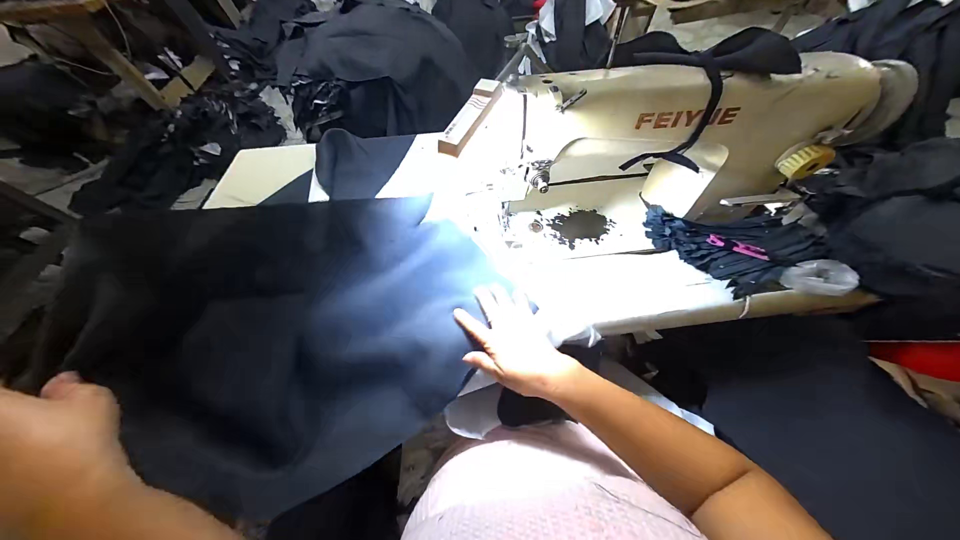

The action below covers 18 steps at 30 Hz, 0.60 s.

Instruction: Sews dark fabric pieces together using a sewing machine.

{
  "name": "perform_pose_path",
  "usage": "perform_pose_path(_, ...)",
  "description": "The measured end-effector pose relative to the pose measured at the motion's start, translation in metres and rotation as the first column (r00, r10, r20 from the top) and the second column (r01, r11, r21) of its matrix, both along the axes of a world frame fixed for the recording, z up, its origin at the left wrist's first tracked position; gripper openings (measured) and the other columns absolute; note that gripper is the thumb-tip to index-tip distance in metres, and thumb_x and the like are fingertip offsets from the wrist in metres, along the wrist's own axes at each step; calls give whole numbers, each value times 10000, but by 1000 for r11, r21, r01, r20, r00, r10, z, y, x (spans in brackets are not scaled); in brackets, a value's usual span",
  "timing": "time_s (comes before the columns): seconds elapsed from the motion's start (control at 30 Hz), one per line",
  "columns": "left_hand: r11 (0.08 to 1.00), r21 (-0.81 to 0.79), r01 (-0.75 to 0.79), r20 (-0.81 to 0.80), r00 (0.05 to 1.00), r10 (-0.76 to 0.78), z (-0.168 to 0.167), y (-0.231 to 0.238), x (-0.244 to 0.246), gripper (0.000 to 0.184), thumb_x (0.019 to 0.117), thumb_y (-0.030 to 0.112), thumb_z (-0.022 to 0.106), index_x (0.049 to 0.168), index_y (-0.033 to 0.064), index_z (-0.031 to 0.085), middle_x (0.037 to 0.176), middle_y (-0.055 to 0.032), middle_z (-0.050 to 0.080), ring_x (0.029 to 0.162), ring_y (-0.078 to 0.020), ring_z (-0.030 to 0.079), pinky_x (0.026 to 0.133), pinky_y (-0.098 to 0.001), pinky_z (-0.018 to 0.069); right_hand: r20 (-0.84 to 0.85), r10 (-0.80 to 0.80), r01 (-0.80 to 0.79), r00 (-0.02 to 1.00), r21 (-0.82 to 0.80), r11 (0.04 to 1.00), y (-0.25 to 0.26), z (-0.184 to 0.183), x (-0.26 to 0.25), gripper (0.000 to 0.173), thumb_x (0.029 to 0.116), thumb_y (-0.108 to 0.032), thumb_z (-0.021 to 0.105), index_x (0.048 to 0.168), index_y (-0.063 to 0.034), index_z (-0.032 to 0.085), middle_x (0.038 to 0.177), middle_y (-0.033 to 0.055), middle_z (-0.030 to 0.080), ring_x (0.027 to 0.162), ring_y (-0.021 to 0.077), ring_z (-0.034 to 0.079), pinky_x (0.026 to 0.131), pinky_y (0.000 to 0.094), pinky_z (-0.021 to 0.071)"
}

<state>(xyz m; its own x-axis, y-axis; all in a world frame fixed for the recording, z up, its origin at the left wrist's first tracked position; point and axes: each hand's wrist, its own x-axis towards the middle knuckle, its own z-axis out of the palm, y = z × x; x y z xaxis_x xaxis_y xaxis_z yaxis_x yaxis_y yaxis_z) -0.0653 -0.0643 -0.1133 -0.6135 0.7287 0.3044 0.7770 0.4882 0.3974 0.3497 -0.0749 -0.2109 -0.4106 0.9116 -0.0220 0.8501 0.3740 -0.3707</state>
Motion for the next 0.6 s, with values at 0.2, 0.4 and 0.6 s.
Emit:
perform_pose_path(0.2,380,-8,925,-85,378,-922,-52,19,151,581,1072,426,390,1455,19,550,1569,-227,445,1485,-405,382,1194,-617,303,-38,285,-279,958,119,953,31,1,1,549,1071,-510,406,1555,-261,474,1657,193,317,1564,399,204,1234,677,93)
perform_pose_path(0.4,158,-254,954,22,169,-985,-97,39,220,658,1039,642,279,1590,308,409,1686,-140,275,1567,-444,145,1136,-808,69,-103,194,-175,976,165,971,55,8,102,478,1087,-294,381,1516,-140,527,1612,115,429,1506,307,370,1216,574,258)
perform_pose_path(0.6,130,-283,950,25,143,-989,-96,36,240,657,1035,665,229,1595,359,382,1694,-132,257,1566,-453,132,1128,-814,71,-26,55,-50,998,145,988,80,14,128,556,1106,-419,281,1544,-141,480,1597,91,459,1521,294,357,1225,677,162)
